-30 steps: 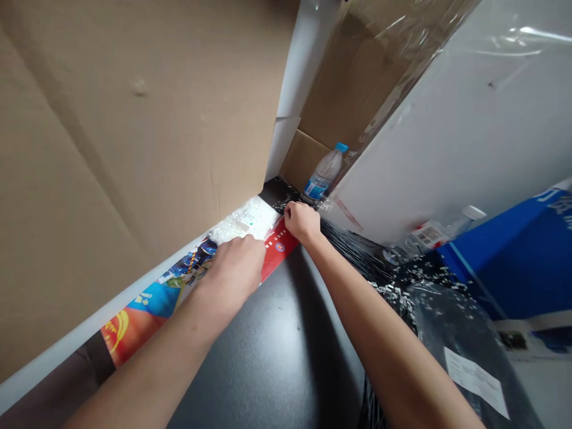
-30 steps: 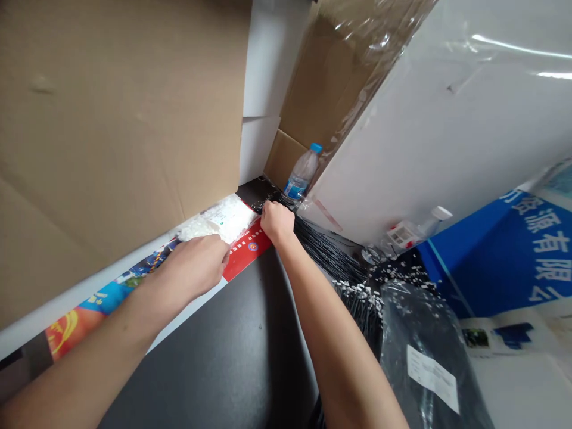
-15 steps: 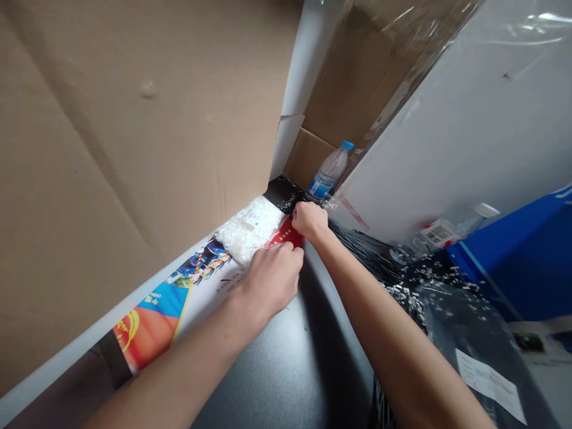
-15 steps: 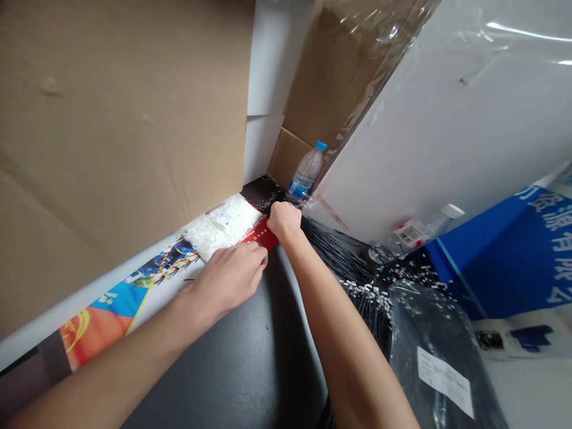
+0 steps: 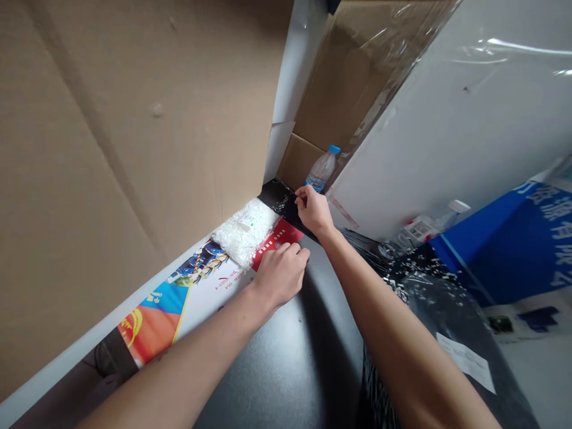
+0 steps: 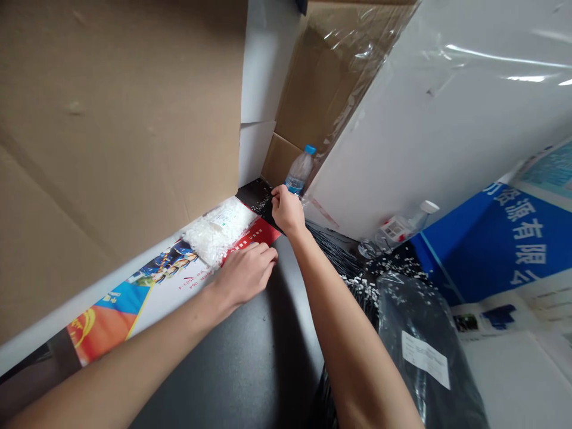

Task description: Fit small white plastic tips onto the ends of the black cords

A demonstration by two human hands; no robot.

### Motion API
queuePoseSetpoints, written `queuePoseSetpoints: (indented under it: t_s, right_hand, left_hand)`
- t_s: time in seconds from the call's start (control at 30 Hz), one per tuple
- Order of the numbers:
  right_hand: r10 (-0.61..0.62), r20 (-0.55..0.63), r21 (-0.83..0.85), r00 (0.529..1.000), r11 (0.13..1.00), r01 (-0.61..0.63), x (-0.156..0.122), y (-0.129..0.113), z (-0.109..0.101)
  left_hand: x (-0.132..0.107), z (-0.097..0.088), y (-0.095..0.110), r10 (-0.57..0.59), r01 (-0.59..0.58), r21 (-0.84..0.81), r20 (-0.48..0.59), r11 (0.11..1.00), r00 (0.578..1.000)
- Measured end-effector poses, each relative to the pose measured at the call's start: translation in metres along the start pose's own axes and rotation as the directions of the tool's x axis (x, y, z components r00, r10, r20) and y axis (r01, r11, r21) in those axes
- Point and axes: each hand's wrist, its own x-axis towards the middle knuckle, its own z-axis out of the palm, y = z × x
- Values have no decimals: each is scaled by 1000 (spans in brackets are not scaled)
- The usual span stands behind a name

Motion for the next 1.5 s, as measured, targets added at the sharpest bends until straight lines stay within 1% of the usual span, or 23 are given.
queuePoseSetpoints:
  t_s: [0.07, 0.1, 0.17, 0.2, 0.23, 0.27, 0.3, 0.37, 0.4, 0.43, 0.47, 0.5, 0.53, 0.57, 0.63, 0.77, 0.83, 0.9, 0.97, 1.07, 1.2, 1.3, 1.5]
  right_hand:
    - [-83, -92, 45, 992, 995, 87, 5, -3, -20]
    - [-134, -161, 60, 978, 988, 145, 8, -6, -34]
    - [-246, -294, 36, 924, 963, 268, 9, -18, -67]
    - [-296, -318, -16, 900, 951, 307, 7, -26, -85]
    - [-336, -306, -85, 891, 942, 326, 2, -36, -102]
    - [-355, -260, -156, 898, 933, 323, -6, -45, -118]
    - [-345, -195, -227, 918, 926, 300, -16, -54, -132]
    - [-240, -42, -369, 970, 906, 208, -43, -66, -150]
    - [-148, 38, -434, 988, 888, 149, -59, -68, -154]
    - [-41, 107, -487, 993, 869, 88, -76, -68, -155]
    - [67, 159, -526, 985, 850, 27, -93, -64, -153]
    - [164, 207, -545, 964, 838, -25, -109, -58, -149]
    - [234, 239, -555, 942, 829, -65, -124, -51, -144]
    - [279, 259, -558, 925, 825, -92, -139, -43, -139]
    - [327, 287, -515, 901, 845, -143, -163, -29, -127]
    - [328, 314, -261, 891, 932, -252, -196, -17, -111]
    - [342, 288, -145, 895, 939, -312, -204, -16, -105]
    - [357, 242, -90, 902, 934, -345, -208, -17, -102]
    - [353, 191, -88, 916, 936, -342, -210, -18, -100]
    - [305, 121, -85, 945, 951, -296, -209, -18, -98]
    - [221, 52, 0, 974, 975, -221, -206, -14, -96]
    - [188, 30, 46, 982, 981, -190, -206, -13, -94]
    - [223, 50, 3, 973, 975, -224, -207, -15, -89]
  left_hand:
    - [0, 1, -1, -21, 20, -64, -15, 998, 1000]
    - [0, 2, -1, -36, 33, -114, -24, 993, 999]
    - [0, 5, -1, -63, 50, -253, -41, 966, 997]
    - [0, 6, 1, -78, 57, -338, -52, 940, 996]
    - [0, 8, 2, -96, 60, -428, -62, 902, 993]
    - [0, 10, 5, -115, 64, -523, -65, 850, 991]
    - [0, 12, 7, -137, 76, -620, -52, 781, 989]
    - [0, 14, 11, -183, 142, -791, 39, 596, 982]
    - [0, 14, 13, -194, 187, -855, 104, 484, 975]
    - [0, 14, 14, -203, 235, -903, 170, 359, 964]
    - [0, 13, 15, -211, 274, -933, 227, 234, 951]
    - [0, 13, 16, -217, 297, -947, 266, 122, 939]
    - [0, 13, 17, -221, 304, -952, 290, 30, 931]
    - [-1, 12, 17, -222, 305, -951, 306, -40, 926]
    - [-2, 13, 19, -222, 313, -943, 330, -109, 917]
    - [-4, 14, 21, -209, 328, -929, 359, -169, 909]
    - [-5, 15, 22, -194, 337, -921, 373, -197, 907]
    - [-5, 15, 22, -177, 344, -915, 382, -211, 907]
    - [-5, 15, 22, -167, 347, -916, 381, -202, 910]
    - [-5, 16, 23, -164, 346, -919, 376, -188, 912]
    - [-5, 15, 25, -152, 336, -926, 362, -172, 919]
    - [-5, 16, 24, -143, 310, -945, 322, -101, 936]
    - [-5, 19, 22, -114, 226, -949, 206, 218, 972]
